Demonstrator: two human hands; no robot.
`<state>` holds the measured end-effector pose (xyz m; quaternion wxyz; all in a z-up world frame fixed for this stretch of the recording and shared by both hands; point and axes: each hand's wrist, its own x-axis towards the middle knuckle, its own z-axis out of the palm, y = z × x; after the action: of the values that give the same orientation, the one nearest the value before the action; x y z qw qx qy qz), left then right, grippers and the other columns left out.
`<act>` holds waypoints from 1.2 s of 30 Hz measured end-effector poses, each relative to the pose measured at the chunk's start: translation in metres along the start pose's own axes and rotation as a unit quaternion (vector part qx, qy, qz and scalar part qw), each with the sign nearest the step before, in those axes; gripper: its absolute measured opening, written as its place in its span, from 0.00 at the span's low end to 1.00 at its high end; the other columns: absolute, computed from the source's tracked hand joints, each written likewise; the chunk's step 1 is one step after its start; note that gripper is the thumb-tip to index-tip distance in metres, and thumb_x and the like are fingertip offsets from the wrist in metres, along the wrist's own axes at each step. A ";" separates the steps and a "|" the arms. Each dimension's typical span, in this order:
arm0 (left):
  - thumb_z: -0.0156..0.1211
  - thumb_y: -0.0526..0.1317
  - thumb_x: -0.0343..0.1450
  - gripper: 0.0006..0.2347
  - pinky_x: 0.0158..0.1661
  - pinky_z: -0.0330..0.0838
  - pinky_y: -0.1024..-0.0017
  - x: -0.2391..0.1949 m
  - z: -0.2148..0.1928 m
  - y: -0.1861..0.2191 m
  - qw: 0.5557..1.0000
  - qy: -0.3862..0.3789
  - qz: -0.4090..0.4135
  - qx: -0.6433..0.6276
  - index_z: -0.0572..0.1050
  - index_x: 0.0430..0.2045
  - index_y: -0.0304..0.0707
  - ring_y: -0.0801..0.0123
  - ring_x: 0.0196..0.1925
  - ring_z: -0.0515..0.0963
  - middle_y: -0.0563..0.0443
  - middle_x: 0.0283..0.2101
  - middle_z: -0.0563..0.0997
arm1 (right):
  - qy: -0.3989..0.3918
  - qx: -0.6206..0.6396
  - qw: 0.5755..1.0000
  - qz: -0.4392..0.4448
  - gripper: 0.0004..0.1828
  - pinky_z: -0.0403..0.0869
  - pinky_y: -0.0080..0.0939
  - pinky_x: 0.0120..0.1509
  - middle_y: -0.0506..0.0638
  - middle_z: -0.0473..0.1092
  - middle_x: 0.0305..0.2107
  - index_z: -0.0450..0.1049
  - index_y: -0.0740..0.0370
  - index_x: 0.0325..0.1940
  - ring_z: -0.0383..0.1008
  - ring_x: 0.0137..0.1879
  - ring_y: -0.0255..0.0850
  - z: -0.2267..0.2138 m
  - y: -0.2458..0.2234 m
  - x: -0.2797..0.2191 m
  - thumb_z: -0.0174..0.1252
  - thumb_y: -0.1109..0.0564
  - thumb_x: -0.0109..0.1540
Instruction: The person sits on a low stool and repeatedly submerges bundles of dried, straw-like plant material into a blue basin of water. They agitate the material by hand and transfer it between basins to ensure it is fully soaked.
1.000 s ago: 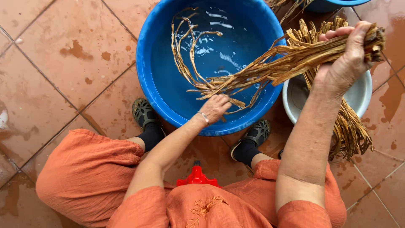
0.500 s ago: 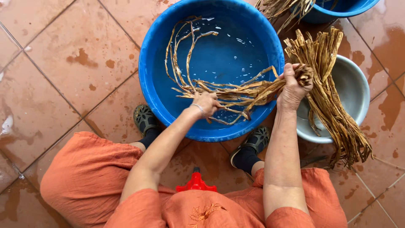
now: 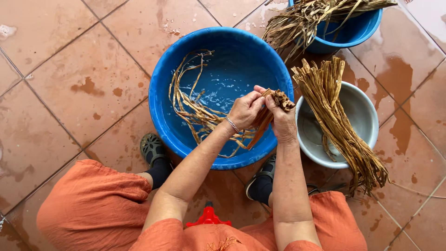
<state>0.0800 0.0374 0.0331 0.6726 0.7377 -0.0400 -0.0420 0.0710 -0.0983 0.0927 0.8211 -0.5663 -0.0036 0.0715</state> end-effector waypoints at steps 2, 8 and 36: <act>0.52 0.41 0.76 0.08 0.34 0.78 0.60 0.000 0.010 -0.001 0.996 0.010 0.010 0.093 0.75 0.40 0.35 0.56 0.32 0.85 0.40 0.32 0.84 | 0.043 0.009 0.999 -0.006 0.10 0.79 0.40 0.61 0.59 0.78 0.49 0.79 0.69 0.50 0.79 0.53 0.42 -0.003 0.009 -0.001 0.59 0.61 0.66; 0.41 0.45 0.77 0.13 0.40 0.77 0.46 0.000 0.031 0.000 0.951 -0.038 0.029 0.307 0.71 0.41 0.35 0.38 0.36 0.83 0.33 0.34 0.83 | 0.171 0.008 0.985 -0.031 0.07 0.81 0.43 0.49 0.56 0.78 0.35 0.78 0.69 0.41 0.81 0.41 0.41 -0.022 0.031 0.002 0.58 0.62 0.68; 0.49 0.35 0.76 0.06 0.36 0.78 0.55 -0.108 -0.060 -0.128 0.855 -0.145 0.168 0.469 0.70 0.30 0.37 0.51 0.35 0.81 0.41 0.33 0.79 | 0.464 -0.056 0.869 -0.163 0.07 0.89 0.54 0.31 0.56 0.77 0.23 0.75 0.65 0.29 0.83 0.27 0.45 -0.267 -0.034 0.071 0.56 0.63 0.62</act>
<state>-0.0202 0.1213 -0.0876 0.2305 0.9334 -0.2748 -0.0112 0.1685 -0.3497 0.0230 0.6950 -0.5710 0.2810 -0.3346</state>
